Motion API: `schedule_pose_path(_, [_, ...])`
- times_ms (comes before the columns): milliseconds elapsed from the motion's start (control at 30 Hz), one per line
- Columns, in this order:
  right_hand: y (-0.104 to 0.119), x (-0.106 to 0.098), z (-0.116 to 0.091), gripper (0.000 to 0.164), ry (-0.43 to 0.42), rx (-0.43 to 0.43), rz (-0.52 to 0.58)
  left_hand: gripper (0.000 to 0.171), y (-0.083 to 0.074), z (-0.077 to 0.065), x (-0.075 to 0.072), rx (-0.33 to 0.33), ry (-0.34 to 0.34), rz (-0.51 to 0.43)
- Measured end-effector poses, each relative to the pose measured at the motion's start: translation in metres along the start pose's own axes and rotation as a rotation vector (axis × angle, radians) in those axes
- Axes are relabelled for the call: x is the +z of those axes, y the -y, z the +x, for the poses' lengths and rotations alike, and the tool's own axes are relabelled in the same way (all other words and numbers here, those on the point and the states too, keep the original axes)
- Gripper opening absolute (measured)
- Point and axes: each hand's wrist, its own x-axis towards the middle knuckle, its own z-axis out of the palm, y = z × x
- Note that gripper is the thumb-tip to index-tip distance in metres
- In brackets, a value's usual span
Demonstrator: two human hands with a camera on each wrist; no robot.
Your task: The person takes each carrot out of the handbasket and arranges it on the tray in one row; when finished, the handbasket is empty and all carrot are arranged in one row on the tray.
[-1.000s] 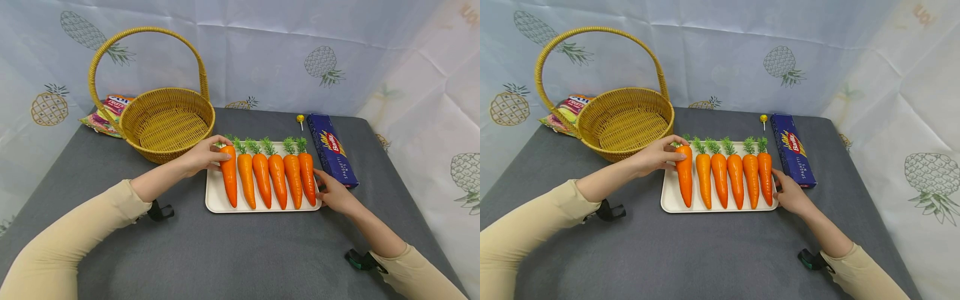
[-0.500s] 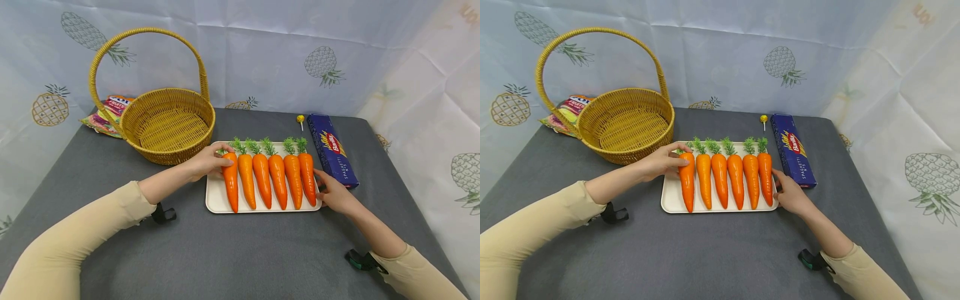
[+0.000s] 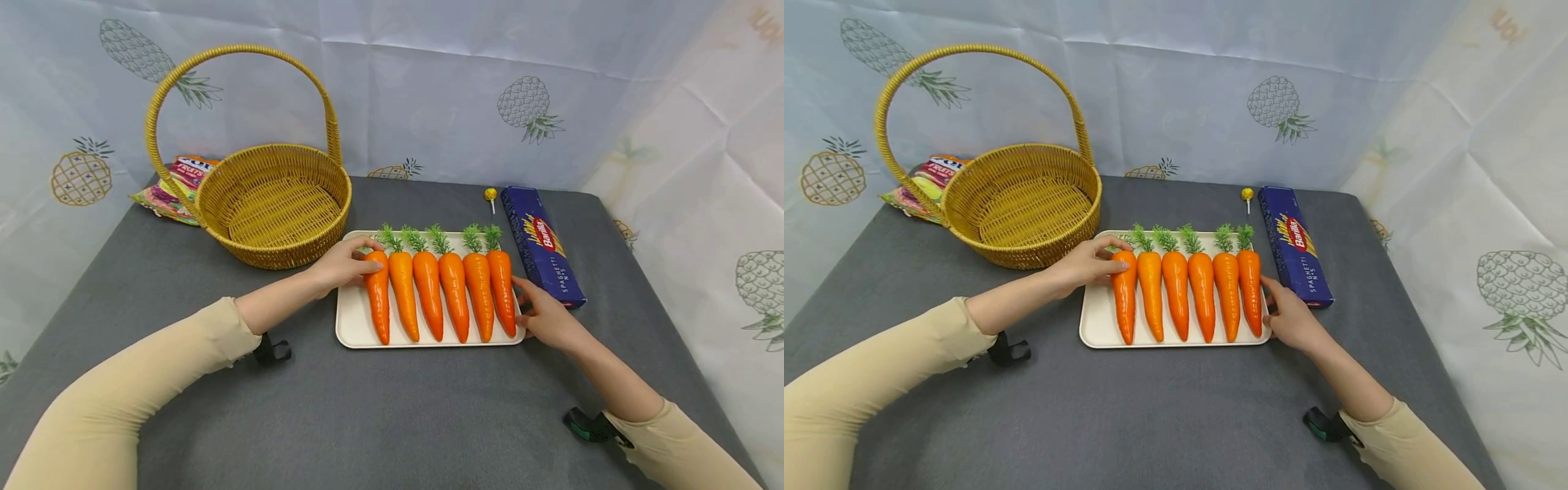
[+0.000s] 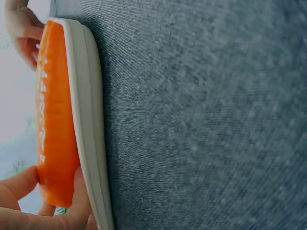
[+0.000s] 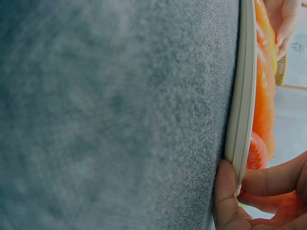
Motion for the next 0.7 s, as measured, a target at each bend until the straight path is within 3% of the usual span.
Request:
schedule_pose_path(467, [-0.0002, -0.0014, -0.0003, 0.077, 0.003, -0.011, 0.001, 0.040, 0.0002, -0.0023, -0.0012, 0.071, -0.088, 0.274])
schedule_pose_path(700, [-0.0002, -0.0005, 0.0003, 0.076, 0.017, 0.008, 0.006, 0.042, -0.0014, -0.0055, -0.0010, 0.183, -0.155, 0.506])
